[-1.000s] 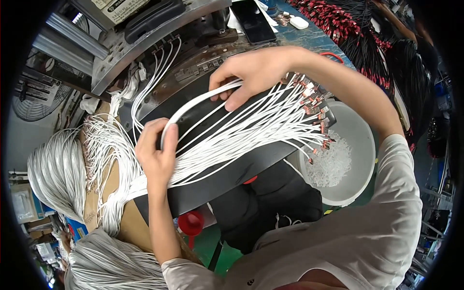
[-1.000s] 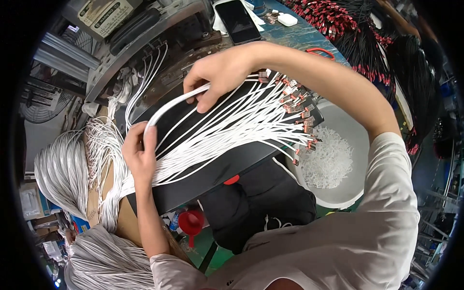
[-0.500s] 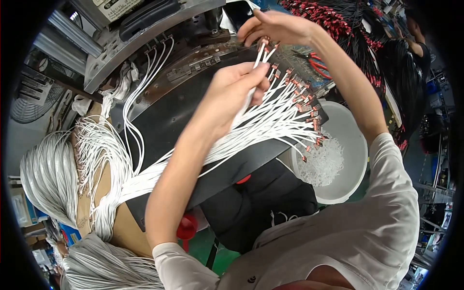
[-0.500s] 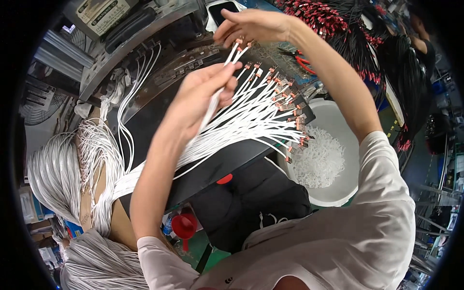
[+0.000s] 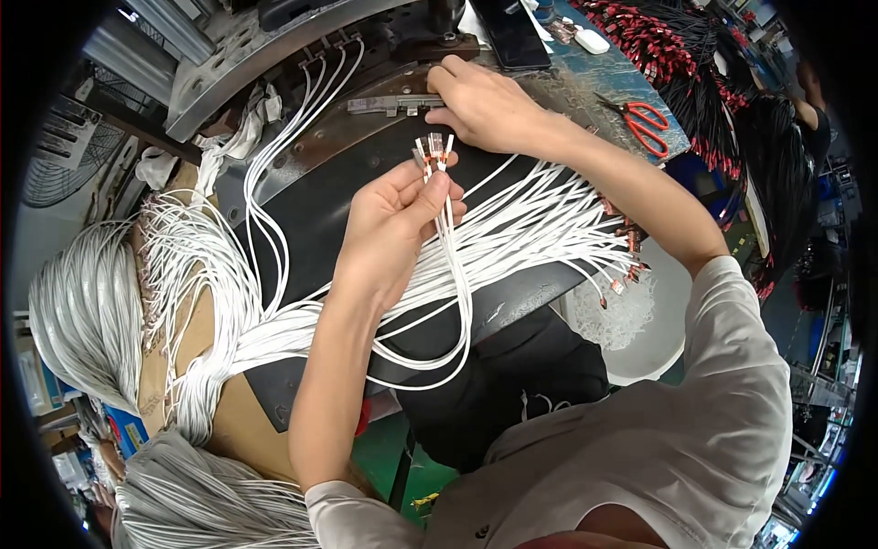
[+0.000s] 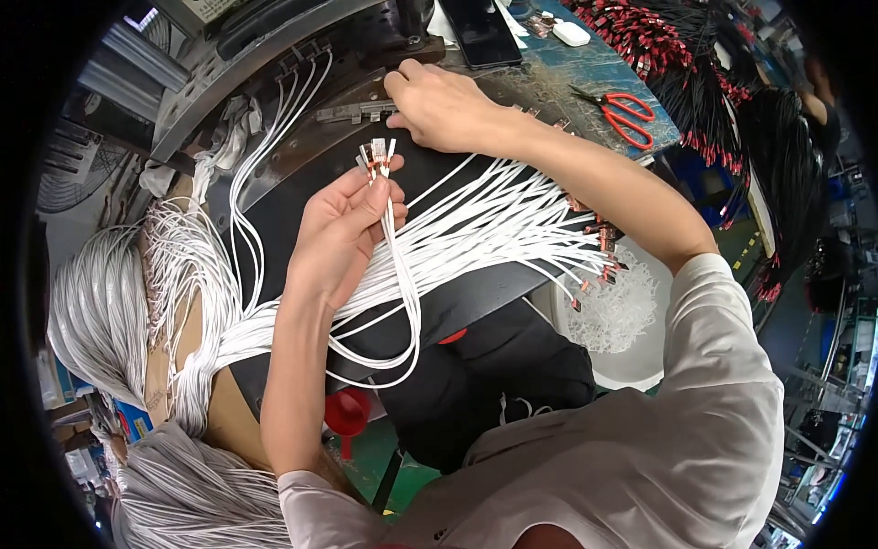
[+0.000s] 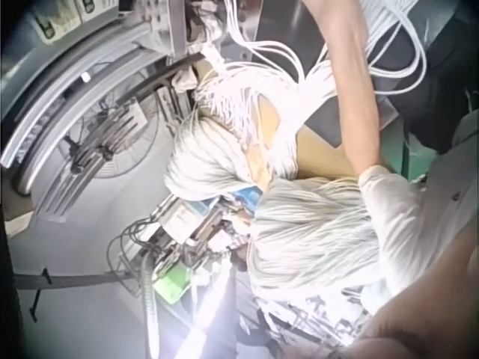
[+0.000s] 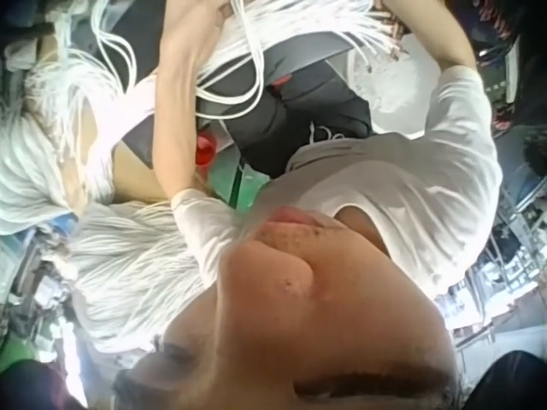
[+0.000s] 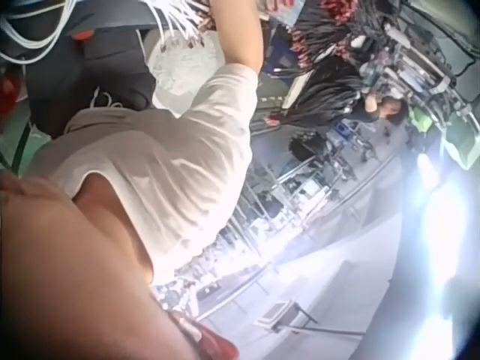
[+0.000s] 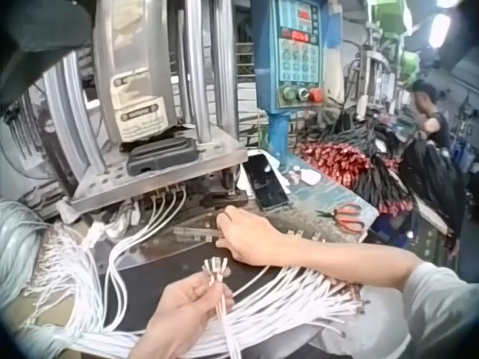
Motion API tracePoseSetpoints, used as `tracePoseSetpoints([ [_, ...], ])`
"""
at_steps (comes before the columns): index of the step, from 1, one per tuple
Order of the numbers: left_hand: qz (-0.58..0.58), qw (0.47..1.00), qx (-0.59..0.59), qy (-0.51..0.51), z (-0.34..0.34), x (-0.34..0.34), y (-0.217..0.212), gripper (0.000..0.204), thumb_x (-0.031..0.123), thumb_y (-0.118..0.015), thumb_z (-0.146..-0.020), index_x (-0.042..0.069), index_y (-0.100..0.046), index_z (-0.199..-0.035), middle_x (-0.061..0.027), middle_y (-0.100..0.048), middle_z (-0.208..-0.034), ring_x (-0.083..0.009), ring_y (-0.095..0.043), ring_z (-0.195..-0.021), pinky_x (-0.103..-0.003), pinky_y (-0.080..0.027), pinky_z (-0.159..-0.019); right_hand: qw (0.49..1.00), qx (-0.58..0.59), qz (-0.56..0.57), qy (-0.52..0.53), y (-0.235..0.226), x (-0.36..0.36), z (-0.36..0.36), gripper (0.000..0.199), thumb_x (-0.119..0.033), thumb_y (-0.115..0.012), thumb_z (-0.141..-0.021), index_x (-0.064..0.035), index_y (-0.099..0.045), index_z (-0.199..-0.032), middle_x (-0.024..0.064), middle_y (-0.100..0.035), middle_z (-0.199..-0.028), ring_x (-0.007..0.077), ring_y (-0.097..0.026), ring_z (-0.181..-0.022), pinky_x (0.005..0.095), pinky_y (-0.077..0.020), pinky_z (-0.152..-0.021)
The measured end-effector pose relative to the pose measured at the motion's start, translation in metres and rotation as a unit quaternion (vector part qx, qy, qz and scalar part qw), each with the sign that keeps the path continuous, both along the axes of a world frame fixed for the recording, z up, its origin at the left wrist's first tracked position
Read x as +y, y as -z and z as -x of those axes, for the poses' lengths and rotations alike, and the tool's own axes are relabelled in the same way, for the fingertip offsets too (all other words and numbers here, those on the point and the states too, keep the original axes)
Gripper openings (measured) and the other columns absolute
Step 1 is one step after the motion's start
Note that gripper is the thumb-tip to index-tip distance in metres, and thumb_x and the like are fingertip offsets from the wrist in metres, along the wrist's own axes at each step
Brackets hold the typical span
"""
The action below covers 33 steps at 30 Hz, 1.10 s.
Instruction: The person loads white electrical cables into a crimping and connector assembly machine by hand.
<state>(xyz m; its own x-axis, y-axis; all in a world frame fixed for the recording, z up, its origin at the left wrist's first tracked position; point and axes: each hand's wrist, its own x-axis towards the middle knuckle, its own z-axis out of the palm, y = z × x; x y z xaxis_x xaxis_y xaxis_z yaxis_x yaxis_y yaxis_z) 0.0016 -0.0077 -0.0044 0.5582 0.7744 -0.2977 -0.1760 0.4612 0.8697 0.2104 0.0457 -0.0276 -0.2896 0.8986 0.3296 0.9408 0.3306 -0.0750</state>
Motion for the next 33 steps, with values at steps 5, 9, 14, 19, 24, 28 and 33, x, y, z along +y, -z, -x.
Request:
tracePoseSetpoints([
  [5, 0.023, 1.000, -0.009, -0.001, -0.001, 0.008, 0.002, 0.021, 0.008, -0.067, -0.095, -0.001, -0.065, -0.114, -0.0037, -0.066, -0.094, -0.0118, -0.063, -0.078, -0.023, -0.052, -0.073, 0.986, 0.156, 0.054, -0.014, -0.005, -0.013, -0.013, 0.032, -0.031, -0.064, -0.096, -0.0005, -0.065, -0.106, 0.0095, -0.066, -0.089, 0.0247, -0.067, -0.080, 0.0342, -0.0505, -0.069],
  [9, 0.018, 1.000, 0.012, 0.001, -0.003, 0.006, 0.001, 0.020, 0.006, -0.071, -0.092, -0.002, -0.067, -0.109, -0.0045, -0.068, -0.091, -0.0114, -0.064, -0.076, -0.023, -0.052, -0.072, 0.789, 0.487, 0.375, 0.015, -0.030, -0.021, -0.012, 0.031, -0.034, -0.063, -0.098, -0.0037, -0.067, -0.102, 0.0018, -0.063, -0.075, 0.0101, -0.063, -0.076, 0.0255, -0.0487, -0.067],
  [14, -0.008, 0.998, 0.057, -0.015, -0.012, 0.008, 0.002, 0.018, 0.005, -0.073, -0.090, -0.004, -0.067, -0.104, -0.0059, -0.069, -0.086, -0.0109, -0.064, -0.074, -0.023, -0.053, -0.069, 0.739, 0.581, 0.338, -0.055, -0.021, -0.024, -0.009, 0.030, -0.034, -0.061, -0.100, -0.0048, -0.067, -0.102, -0.0024, -0.063, -0.080, 0.0038, -0.059, -0.075, 0.0229, -0.0489, -0.067],
  [19, -0.015, 0.995, 0.089, -0.049, -0.015, 0.006, 0.001, 0.018, 0.006, -0.074, -0.090, -0.005, -0.067, -0.103, -0.0067, -0.069, -0.086, -0.0103, -0.064, -0.073, -0.023, -0.052, -0.068, 0.730, 0.582, 0.354, -0.056, -0.020, -0.030, -0.006, 0.029, -0.033, -0.060, -0.101, -0.0052, -0.067, -0.102, -0.0024, -0.064, -0.082, 0.0044, -0.059, -0.074, 0.0201, -0.0462, -0.064],
  [24, -0.034, 0.994, 0.077, -0.062, -0.016, 0.009, 0.002, 0.019, 0.008, -0.072, -0.092, -0.005, -0.068, -0.105, -0.0072, -0.069, -0.086, -0.0099, -0.064, -0.073, -0.022, -0.052, -0.067, 0.746, 0.556, 0.362, -0.047, -0.025, -0.031, -0.004, 0.029, -0.033, -0.059, -0.101, -0.0051, -0.066, -0.104, -0.0031, -0.065, -0.083, 0.0035, -0.059, -0.073, 0.0183, -0.0428, -0.060],
  [28, -0.027, 0.995, 0.086, -0.046, -0.009, 0.006, 0.004, 0.019, 0.011, -0.069, -0.095, -0.004, -0.068, -0.107, -0.0079, -0.070, -0.088, -0.0103, -0.065, -0.075, -0.023, -0.052, -0.068, 0.750, 0.557, 0.353, -0.043, -0.023, -0.032, -0.007, 0.029, -0.032, -0.059, -0.101, -0.0046, -0.066, -0.106, -0.0041, -0.064, -0.083, 0.0022, -0.057, -0.073, 0.0175, -0.0398, -0.056],
  [33, -0.017, 0.996, 0.082, -0.040, -0.007, 0.007, 0.000, 0.019, 0.013, -0.066, -0.097, -0.003, -0.068, -0.107, -0.0086, -0.070, -0.090, -0.0110, -0.066, -0.076, -0.022, -0.053, -0.069, 0.775, 0.534, 0.332, -0.069, -0.026, -0.034, -0.005, 0.030, -0.032, -0.059, -0.102, -0.0041, -0.065, -0.110, -0.0049, -0.064, -0.083, 0.0012, -0.056, -0.072, 0.0176, -0.0380, -0.054],
])
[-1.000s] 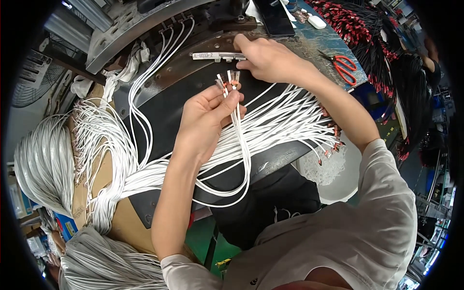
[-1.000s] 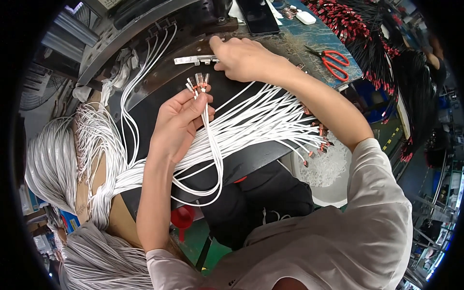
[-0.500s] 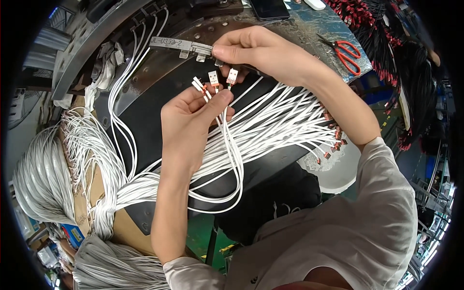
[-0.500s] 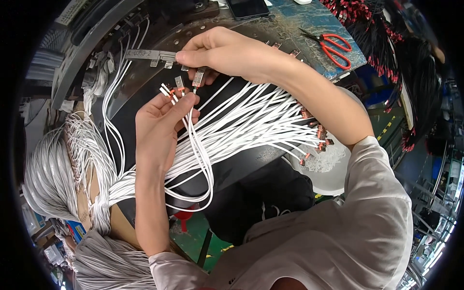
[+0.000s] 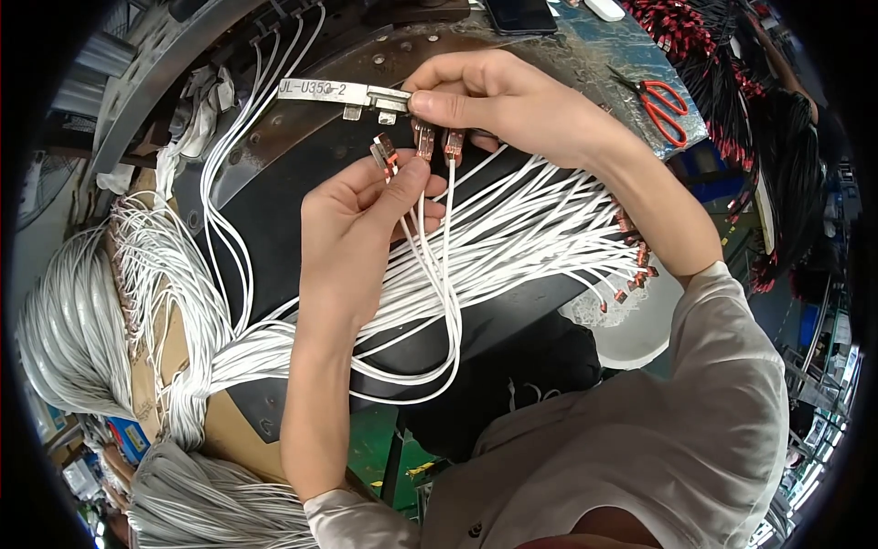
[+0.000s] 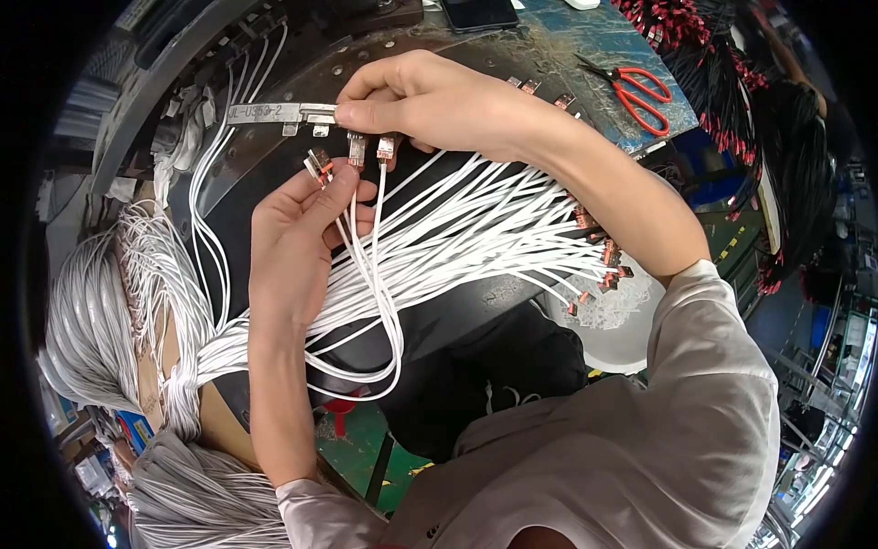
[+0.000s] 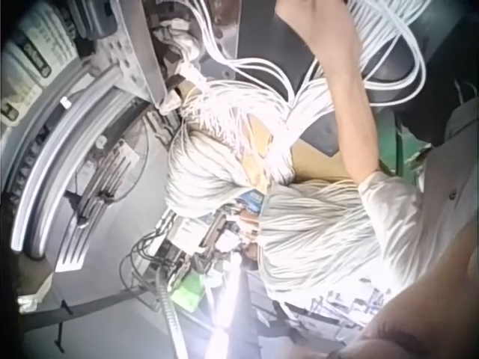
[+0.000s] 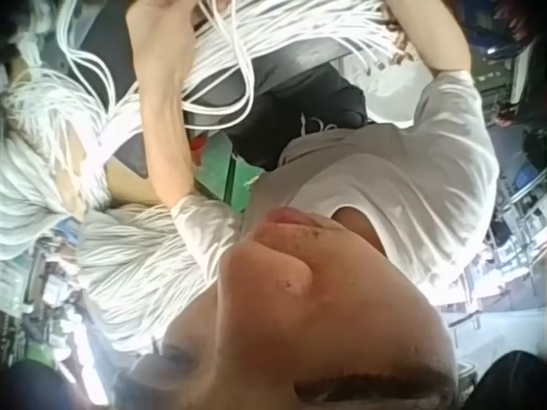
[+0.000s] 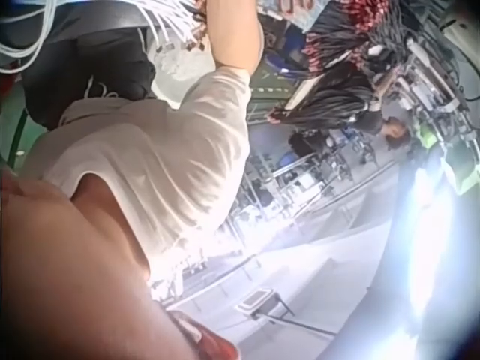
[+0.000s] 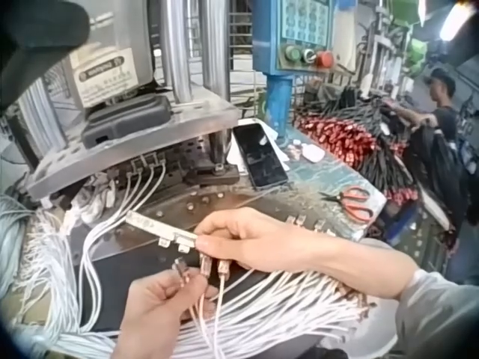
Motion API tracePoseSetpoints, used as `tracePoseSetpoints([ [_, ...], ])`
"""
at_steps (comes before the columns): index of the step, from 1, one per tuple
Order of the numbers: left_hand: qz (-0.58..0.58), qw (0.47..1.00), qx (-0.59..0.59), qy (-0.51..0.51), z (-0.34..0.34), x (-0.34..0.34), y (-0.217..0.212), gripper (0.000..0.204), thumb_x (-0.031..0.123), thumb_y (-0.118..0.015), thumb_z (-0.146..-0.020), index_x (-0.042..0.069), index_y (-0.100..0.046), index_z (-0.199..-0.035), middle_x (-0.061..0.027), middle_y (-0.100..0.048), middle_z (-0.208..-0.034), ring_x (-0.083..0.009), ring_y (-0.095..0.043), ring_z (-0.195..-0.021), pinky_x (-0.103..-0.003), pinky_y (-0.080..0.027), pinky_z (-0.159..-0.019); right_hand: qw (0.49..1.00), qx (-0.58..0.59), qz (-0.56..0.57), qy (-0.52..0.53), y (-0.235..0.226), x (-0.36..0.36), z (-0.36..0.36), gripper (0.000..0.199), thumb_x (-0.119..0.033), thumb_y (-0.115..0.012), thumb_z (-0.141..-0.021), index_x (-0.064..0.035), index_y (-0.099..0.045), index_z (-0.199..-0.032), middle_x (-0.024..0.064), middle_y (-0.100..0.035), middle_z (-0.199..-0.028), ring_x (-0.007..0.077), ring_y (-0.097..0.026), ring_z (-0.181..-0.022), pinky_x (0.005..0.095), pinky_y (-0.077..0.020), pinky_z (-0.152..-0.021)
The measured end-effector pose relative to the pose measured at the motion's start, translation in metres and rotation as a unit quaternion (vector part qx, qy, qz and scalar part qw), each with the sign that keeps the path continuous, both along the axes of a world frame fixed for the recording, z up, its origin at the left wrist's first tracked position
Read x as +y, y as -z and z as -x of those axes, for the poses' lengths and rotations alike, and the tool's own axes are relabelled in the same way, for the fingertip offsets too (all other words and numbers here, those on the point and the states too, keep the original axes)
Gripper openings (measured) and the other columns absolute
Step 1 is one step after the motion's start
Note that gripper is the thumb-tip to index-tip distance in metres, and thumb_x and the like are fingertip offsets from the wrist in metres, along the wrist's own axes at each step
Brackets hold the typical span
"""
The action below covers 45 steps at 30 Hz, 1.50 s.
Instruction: The person loads white electrical cables into a crimping and connector assembly machine by hand.
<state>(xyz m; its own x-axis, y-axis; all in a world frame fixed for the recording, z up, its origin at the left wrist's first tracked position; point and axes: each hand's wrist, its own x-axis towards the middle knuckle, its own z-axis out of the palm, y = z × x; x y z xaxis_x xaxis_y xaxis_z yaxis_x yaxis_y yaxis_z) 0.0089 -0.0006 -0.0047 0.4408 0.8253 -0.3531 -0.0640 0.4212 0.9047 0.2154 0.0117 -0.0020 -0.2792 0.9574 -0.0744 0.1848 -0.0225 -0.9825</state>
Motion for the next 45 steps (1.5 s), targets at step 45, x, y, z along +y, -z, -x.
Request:
tracePoseSetpoints([
  [45, -0.702, 0.484, 0.518, -0.073, 0.006, 0.092, 0.001, 0.024, 0.003, -0.066, -0.081, 0.003, -0.068, -0.106, -0.0132, -0.063, -0.108, -0.0352, -0.055, -0.111, -0.043, -0.055, -0.076, 0.910, -0.261, -0.304, 0.111, -0.003, 0.162, -0.011, 0.032, -0.015, -0.069, -0.090, -0.0044, -0.065, -0.120, 0.0160, -0.068, -0.109, 0.0275, -0.065, -0.102, 0.0358, -0.0517, -0.089],
])
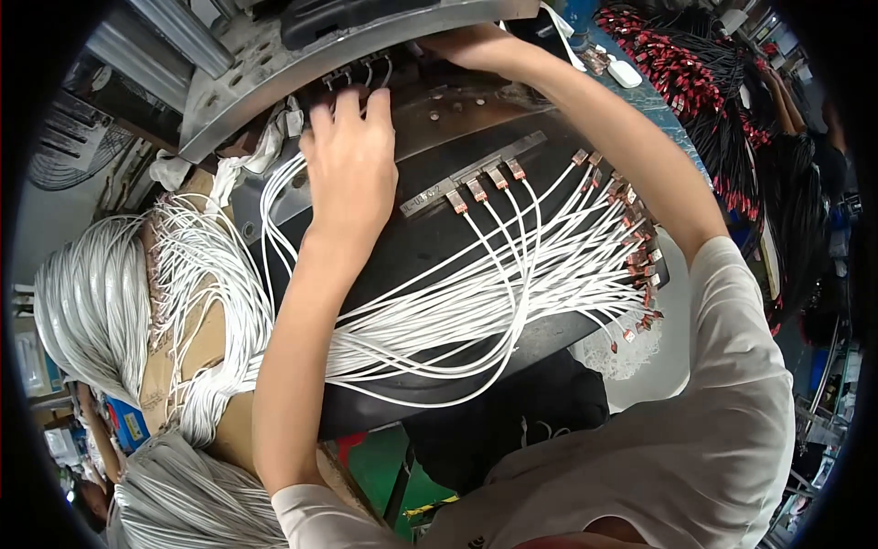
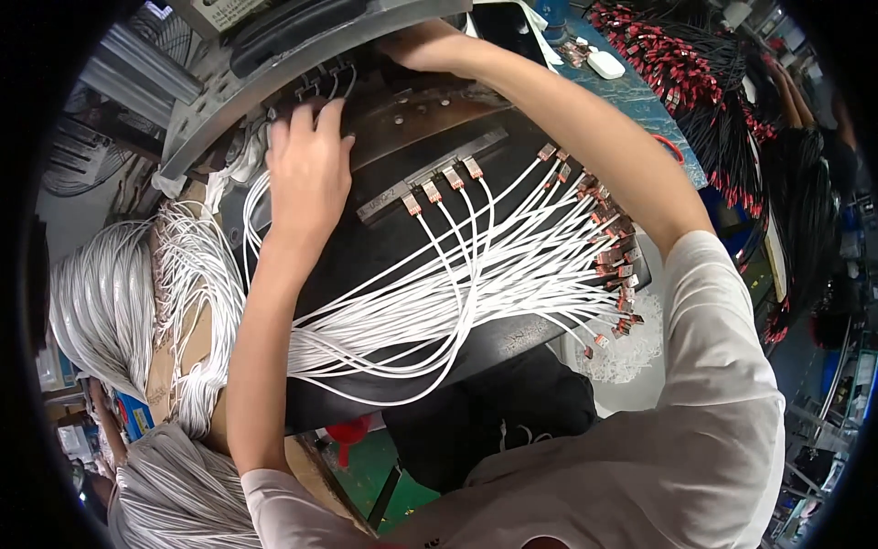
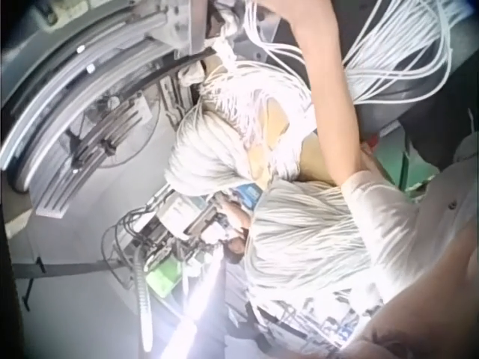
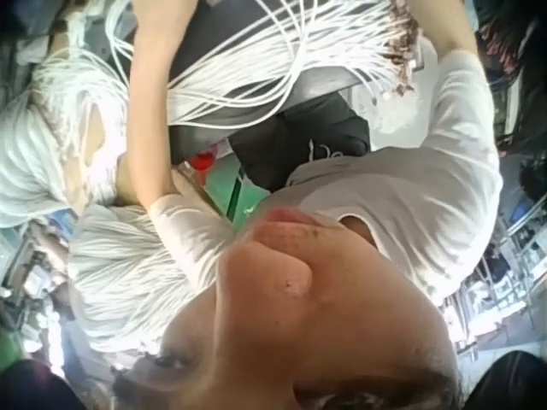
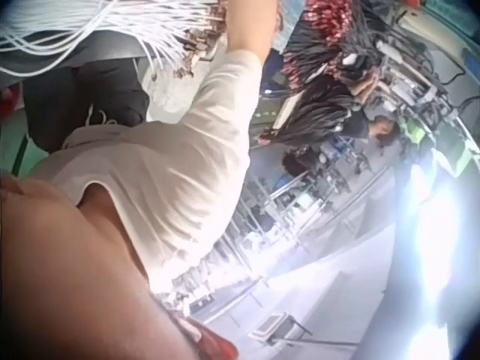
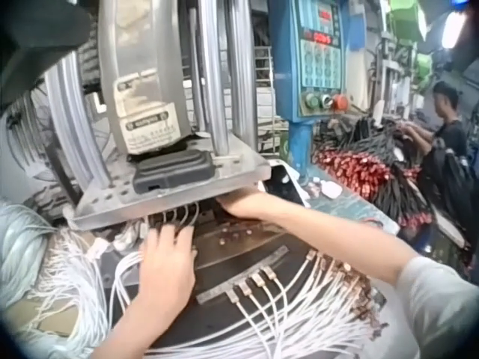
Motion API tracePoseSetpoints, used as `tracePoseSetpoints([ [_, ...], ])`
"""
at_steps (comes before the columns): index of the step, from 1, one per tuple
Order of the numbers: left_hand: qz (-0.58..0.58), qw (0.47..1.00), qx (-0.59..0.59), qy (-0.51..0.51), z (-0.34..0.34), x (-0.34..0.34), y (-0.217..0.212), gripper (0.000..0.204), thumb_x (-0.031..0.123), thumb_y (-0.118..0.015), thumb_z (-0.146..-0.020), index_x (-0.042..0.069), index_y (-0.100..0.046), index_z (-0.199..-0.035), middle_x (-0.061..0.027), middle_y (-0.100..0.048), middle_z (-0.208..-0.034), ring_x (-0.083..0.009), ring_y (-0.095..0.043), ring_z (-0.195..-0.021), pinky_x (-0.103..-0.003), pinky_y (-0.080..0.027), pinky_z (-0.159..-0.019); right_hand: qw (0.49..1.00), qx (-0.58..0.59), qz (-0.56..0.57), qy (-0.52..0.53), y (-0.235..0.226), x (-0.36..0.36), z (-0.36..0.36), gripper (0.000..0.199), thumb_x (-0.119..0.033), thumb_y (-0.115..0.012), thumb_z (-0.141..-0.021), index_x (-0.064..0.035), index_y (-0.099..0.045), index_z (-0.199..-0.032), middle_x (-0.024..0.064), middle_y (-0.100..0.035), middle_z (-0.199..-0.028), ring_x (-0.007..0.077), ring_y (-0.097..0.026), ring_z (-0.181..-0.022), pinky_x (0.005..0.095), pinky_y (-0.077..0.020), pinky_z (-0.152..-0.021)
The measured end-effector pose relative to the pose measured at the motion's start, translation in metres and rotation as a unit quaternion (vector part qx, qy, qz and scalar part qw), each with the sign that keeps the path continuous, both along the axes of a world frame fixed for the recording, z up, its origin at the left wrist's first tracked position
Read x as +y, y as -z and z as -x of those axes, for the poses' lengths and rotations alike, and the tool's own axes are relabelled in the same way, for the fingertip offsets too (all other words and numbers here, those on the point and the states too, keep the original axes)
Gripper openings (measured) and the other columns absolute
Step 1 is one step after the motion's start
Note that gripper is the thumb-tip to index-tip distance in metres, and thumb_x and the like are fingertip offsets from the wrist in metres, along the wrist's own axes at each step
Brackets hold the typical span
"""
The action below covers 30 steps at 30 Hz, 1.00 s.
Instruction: The person loads white electrical cables into a crimping and connector assembly machine by hand.
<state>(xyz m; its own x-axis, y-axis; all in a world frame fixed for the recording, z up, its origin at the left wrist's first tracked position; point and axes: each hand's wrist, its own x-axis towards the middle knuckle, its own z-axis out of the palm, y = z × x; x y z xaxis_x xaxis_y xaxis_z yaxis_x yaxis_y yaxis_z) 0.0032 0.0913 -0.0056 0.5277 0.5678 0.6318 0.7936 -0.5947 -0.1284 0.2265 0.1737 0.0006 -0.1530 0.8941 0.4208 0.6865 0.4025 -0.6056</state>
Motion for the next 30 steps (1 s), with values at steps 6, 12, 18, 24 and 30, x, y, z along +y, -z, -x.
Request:
tracePoseSetpoints([
  [6, 0.077, 0.996, -0.007, -0.033, -0.032, 0.038, 0.008, 0.018, 0.004, -0.065, -0.082, 0.003, -0.068, -0.100, -0.0153, -0.064, -0.106, -0.0398, -0.062, -0.100, -0.050, -0.055, -0.080, 0.986, 0.003, -0.152, -0.071, 0.025, 0.050, -0.018, 0.028, -0.015, -0.068, -0.091, -0.0045, -0.066, -0.116, 0.0157, -0.069, -0.109, 0.0273, -0.065, -0.100, 0.0365, -0.0517, -0.088],
  [12, 0.086, 0.995, -0.044, -0.009, -0.019, 0.043, 0.013, 0.013, 0.012, -0.063, -0.087, 0.001, -0.067, -0.092, -0.0154, -0.069, -0.097, -0.0399, -0.066, -0.088, -0.049, -0.056, -0.080, 0.979, -0.051, -0.197, -0.030, 0.013, 0.023, 0.002, 0.029, -0.018, -0.068, -0.090, -0.0045, -0.066, -0.115, 0.0165, -0.069, -0.108, 0.0308, -0.065, -0.099, 0.0388, -0.0518, -0.087],
  [18, 0.121, 0.977, -0.137, 0.113, 0.006, 0.007, -0.015, 0.014, 0.012, -0.064, -0.087, 0.000, -0.066, -0.081, -0.0169, -0.067, -0.083, -0.0359, -0.064, -0.078, -0.044, -0.052, -0.071, 0.982, -0.131, -0.103, 0.084, 0.009, -0.025, -0.001, 0.032, -0.029, -0.068, -0.090, -0.0041, -0.068, -0.111, 0.0177, -0.070, -0.104, 0.0350, -0.064, -0.103, 0.0414, -0.0511, -0.087],
  [24, 0.235, 0.928, -0.170, 0.233, 0.071, -0.090, -0.026, 0.010, 0.000, -0.064, -0.081, -0.003, -0.060, -0.073, -0.0137, -0.059, -0.070, -0.0299, -0.053, -0.063, -0.037, -0.043, -0.059, 0.979, -0.191, -0.049, -0.046, -0.013, -0.130, 0.015, 0.022, -0.023, -0.073, -0.085, -0.0034, -0.071, -0.094, 0.0124, -0.068, -0.090, 0.0327, -0.062, -0.092, 0.0410, -0.0501, -0.079],
  [30, 0.245, 0.936, -0.136, 0.212, 0.063, -0.140, -0.033, 0.008, -0.001, -0.069, -0.072, -0.001, -0.061, -0.074, -0.0119, -0.060, -0.074, -0.0279, -0.054, -0.063, -0.038, -0.044, -0.057, 0.969, -0.222, -0.104, 0.015, 0.012, -0.093, 0.004, 0.021, -0.021, -0.074, -0.083, -0.0023, -0.071, -0.093, 0.0125, -0.067, -0.086, 0.0318, -0.062, -0.090, 0.0419, -0.0502, -0.079],
])
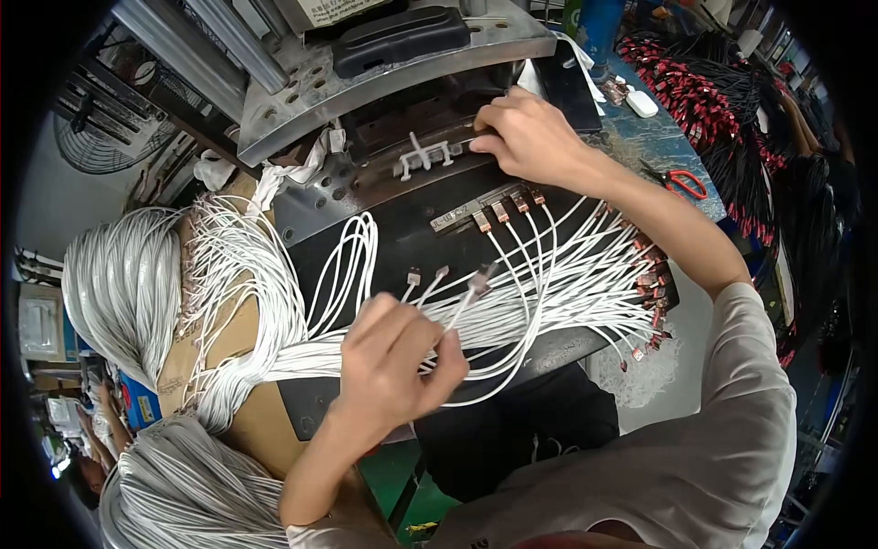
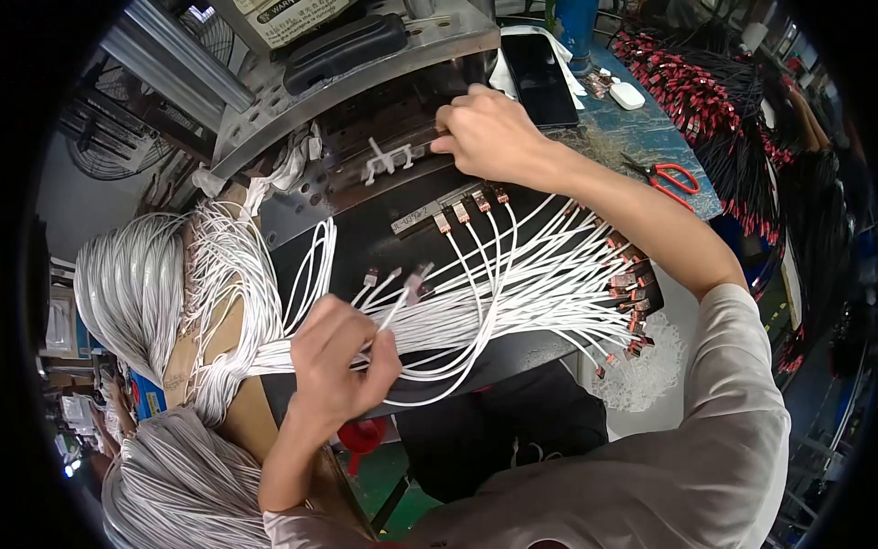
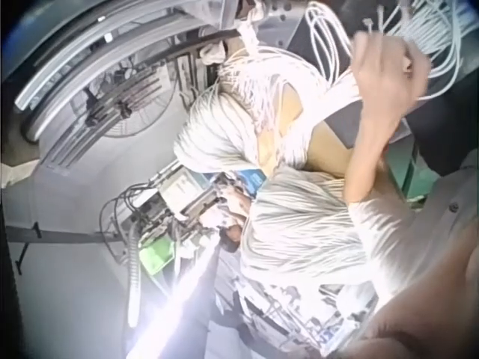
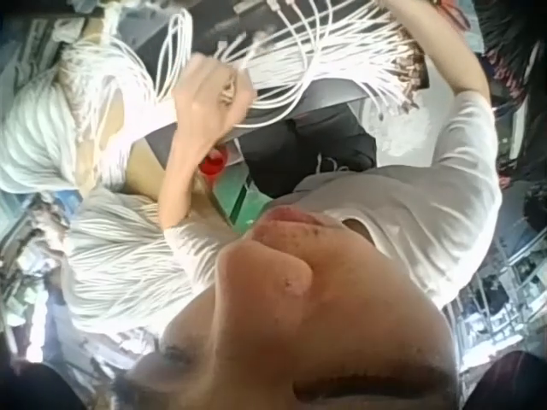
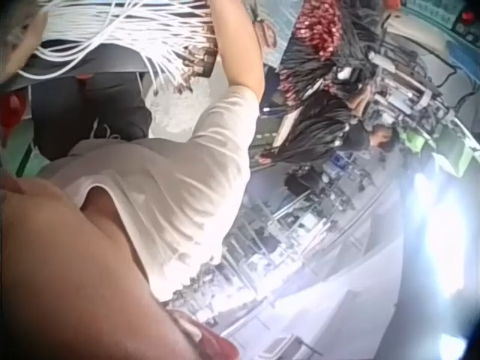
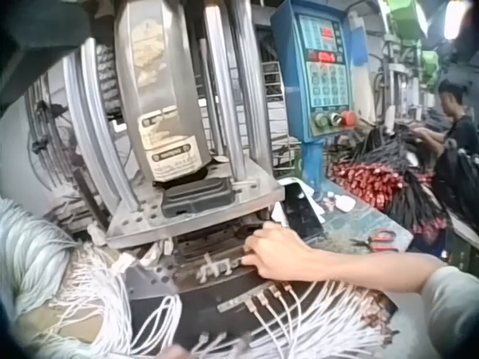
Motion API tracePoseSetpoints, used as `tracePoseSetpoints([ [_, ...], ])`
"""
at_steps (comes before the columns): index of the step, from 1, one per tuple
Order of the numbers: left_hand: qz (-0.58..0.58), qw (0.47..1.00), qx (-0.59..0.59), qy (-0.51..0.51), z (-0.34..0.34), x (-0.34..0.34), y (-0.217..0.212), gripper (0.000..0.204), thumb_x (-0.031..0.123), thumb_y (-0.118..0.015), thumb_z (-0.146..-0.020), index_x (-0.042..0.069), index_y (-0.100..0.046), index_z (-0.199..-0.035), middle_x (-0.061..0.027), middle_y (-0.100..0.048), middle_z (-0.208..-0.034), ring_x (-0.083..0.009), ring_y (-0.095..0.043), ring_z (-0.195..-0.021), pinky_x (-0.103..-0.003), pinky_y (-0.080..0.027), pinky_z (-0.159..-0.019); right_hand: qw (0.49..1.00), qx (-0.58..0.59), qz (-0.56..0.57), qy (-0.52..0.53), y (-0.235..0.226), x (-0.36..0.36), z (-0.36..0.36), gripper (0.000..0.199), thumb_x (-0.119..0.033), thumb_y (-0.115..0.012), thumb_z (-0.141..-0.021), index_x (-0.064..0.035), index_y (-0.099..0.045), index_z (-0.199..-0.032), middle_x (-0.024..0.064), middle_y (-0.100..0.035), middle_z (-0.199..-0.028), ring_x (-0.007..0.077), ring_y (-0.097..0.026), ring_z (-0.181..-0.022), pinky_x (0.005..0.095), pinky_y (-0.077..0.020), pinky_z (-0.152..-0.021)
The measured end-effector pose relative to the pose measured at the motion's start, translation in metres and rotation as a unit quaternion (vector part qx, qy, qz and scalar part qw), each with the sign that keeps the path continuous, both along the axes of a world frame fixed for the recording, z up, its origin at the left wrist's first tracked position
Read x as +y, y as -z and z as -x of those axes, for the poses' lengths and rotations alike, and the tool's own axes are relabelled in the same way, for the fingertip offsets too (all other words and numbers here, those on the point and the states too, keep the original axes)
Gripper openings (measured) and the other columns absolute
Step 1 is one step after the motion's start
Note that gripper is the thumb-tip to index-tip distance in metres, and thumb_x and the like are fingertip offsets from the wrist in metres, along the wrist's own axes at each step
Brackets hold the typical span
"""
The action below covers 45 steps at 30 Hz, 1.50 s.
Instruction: The person loads white electrical cables into a crimping and connector assembly machine by hand.
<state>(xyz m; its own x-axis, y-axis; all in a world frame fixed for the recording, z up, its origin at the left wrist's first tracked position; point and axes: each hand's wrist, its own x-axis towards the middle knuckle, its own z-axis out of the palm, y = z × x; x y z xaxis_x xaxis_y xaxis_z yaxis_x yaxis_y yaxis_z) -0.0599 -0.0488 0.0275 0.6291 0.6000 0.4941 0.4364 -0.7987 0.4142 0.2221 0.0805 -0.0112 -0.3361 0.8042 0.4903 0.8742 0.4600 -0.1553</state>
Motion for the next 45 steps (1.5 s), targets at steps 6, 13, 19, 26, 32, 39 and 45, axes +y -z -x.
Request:
tracePoseSetpoints([
  [6, -0.147, 0.960, -0.158, -0.179, 0.087, 0.046, 0.006, 0.019, 0.011, -0.055, -0.100, -0.002, -0.066, -0.094, -0.0112, -0.064, -0.084, -0.0204, -0.055, -0.066, -0.034, -0.044, -0.061, 0.997, -0.041, 0.054, -0.023, -0.008, 0.011, -0.013, 0.017, -0.017, -0.072, -0.085, -0.0022, -0.071, -0.094, 0.0123, -0.067, -0.086, 0.0317, -0.062, -0.091, 0.0411, -0.0506, -0.079],
  [13, -0.121, 0.907, -0.017, -0.402, 0.127, 0.070, 0.001, 0.026, 0.017, -0.058, -0.100, -0.001, -0.063, -0.117, -0.0176, -0.063, -0.116, -0.0294, -0.059, -0.110, -0.039, -0.045, -0.096, 0.893, 0.088, 0.418, -0.141, -0.076, -0.033, -0.040, 0.015, -0.012, -0.069, -0.088, -0.0013, -0.069, -0.098, 0.0115, -0.066, -0.099, 0.0290, -0.062, -0.098, 0.0401, -0.0489, -0.082],
  [19, -0.012, 0.996, 0.070, -0.060, -0.079, -0.010, 0.013, 0.043, 0.034, -0.069, -0.090, 0.001, -0.063, -0.115, -0.0157, -0.057, -0.121, -0.0318, -0.051, -0.117, -0.048, -0.042, -0.088, 0.956, -0.077, 0.272, -0.081, -0.034, -0.049, -0.053, 0.018, -0.012, -0.060, -0.096, 0.0017, -0.064, -0.107, 0.0105, -0.063, -0.110, 0.0202, -0.060, -0.099, 0.0354, -0.0473, -0.086],
  [26, 0.046, 0.986, 0.141, -0.082, -0.111, -0.002, 0.014, 0.044, 0.039, -0.067, -0.090, -0.003, -0.063, -0.100, -0.0168, -0.059, -0.100, -0.0325, -0.059, -0.092, -0.048, -0.050, -0.074, 0.888, 0.138, 0.429, -0.093, -0.035, -0.042, -0.032, 0.023, -0.011, -0.056, -0.098, 0.0025, -0.065, -0.115, 0.0103, -0.065, -0.106, 0.0174, -0.060, -0.097, 0.0318, -0.0468, -0.089],
  [32, -0.058, 0.989, 0.080, -0.110, -0.095, 0.064, 0.015, 0.029, 0.023, -0.065, -0.090, -0.003, -0.064, -0.079, -0.0187, -0.061, -0.082, -0.0339, -0.062, -0.074, -0.045, -0.054, -0.067, 0.942, 0.224, 0.244, -0.057, -0.028, 0.049, -0.002, 0.030, -0.014, -0.057, -0.096, 0.0024, -0.064, -0.121, 0.0156, -0.068, -0.109, 0.0213, -0.063, -0.098, 0.0330, -0.0482, -0.091],
  [39, -0.074, 0.971, 0.135, -0.182, -0.077, 0.170, 0.034, 0.031, 0.026, -0.064, -0.089, -0.003, -0.067, -0.079, -0.0222, -0.067, -0.081, -0.0401, -0.068, -0.076, -0.047, -0.057, -0.072, 0.967, -0.064, -0.234, -0.075, 0.020, 0.185, -0.017, 0.040, -0.026, -0.064, -0.092, -0.0049, -0.058, -0.125, 0.0127, -0.065, -0.114, 0.0278, -0.064, -0.100, 0.0372, -0.0543, -0.087],
  [45, -0.026, 0.966, 0.150, -0.207, -0.081, 0.178, 0.029, 0.034, 0.031, -0.062, -0.091, -0.002, -0.069, -0.083, -0.0217, -0.069, -0.081, -0.0410, -0.069, -0.077, -0.049, -0.057, -0.071, 0.636, 0.634, 0.248, -0.363, -0.001, 0.155, -0.007, 0.026, -0.018, -0.058, -0.090, -0.0039, -0.065, -0.110, 0.0156, -0.067, -0.103, 0.0296, -0.064, -0.095, 0.0382, -0.0528, -0.082],
])
